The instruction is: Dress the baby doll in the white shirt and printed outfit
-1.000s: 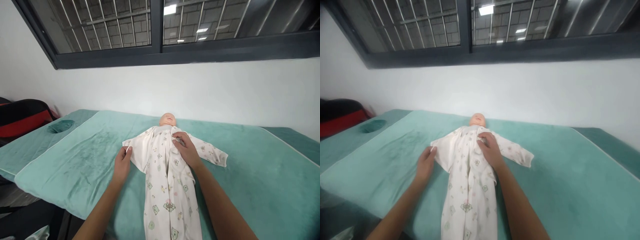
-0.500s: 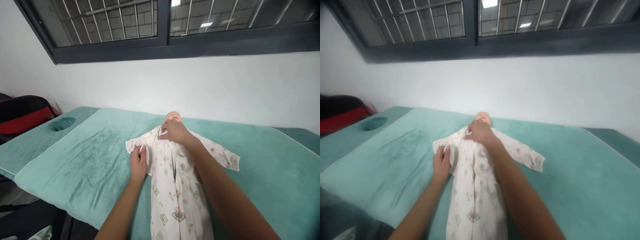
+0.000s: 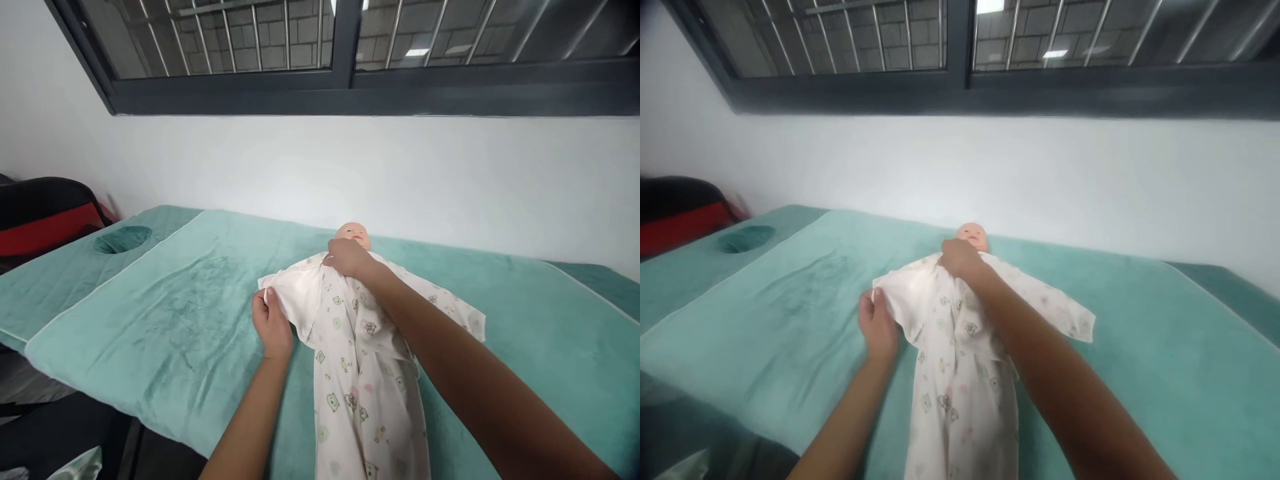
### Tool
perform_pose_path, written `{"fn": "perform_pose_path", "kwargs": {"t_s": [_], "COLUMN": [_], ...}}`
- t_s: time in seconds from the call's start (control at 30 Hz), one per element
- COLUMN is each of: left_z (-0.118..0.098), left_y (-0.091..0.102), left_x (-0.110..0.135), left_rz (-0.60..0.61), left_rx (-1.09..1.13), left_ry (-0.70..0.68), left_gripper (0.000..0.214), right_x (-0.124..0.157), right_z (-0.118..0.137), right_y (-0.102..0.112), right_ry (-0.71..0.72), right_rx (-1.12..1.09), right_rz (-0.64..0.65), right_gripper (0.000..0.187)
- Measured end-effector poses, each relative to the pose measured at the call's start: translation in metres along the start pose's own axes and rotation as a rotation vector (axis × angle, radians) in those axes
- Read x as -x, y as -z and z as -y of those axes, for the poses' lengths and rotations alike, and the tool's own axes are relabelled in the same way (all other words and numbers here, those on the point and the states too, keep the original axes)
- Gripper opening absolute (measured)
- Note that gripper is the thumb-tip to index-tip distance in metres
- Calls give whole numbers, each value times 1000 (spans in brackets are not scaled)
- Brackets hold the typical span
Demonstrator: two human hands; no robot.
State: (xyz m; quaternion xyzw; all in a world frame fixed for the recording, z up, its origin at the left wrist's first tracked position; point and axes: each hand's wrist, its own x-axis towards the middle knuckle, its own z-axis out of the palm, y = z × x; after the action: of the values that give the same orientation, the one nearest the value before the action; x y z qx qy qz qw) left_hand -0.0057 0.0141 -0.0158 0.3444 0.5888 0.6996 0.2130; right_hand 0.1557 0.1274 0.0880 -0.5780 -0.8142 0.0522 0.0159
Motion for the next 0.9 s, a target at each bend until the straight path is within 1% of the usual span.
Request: {"fn": "perform_pose_path", "kwargs": {"t_s": [0.13,0.2,0.3,0.37,0.53,0.67,0.73,0.8,0.9], "left_z": [2,3,1,-1,-2,1,1,-1,-4], "left_y": [1,0,0,1,1,1,1,2,3], "left_x": [-1,-2,-1,-1,-2,-3,-3,-2,-1], "left_rz": [7,12,22,22,19,6,-9,-23,-19], "left_rx": [0,2,23,33,30,27,37,45,52], "left_ry": [-17,-11,10,16,6,11,8,-4,-20], "left_gripper": [30,31,30,30,29,31,32,31,31], "right_x": [11,15,15,11,-3,-11,-11,-8,-4], "right_z": [4,4,4,5,18,28,27,25,25], "right_y": [-8,-9,-5,1,16,18,15,10,2], "right_ry": [-17,-15,-6,17,56,62,74,75,38], "right_rx": [31,37,50,71,153,198,203,207,221], "right_rz": [-85,-101,-58,6,171,253,255,221,148], "right_gripper": [26,30,43,46,38,33,27,22,23]}}
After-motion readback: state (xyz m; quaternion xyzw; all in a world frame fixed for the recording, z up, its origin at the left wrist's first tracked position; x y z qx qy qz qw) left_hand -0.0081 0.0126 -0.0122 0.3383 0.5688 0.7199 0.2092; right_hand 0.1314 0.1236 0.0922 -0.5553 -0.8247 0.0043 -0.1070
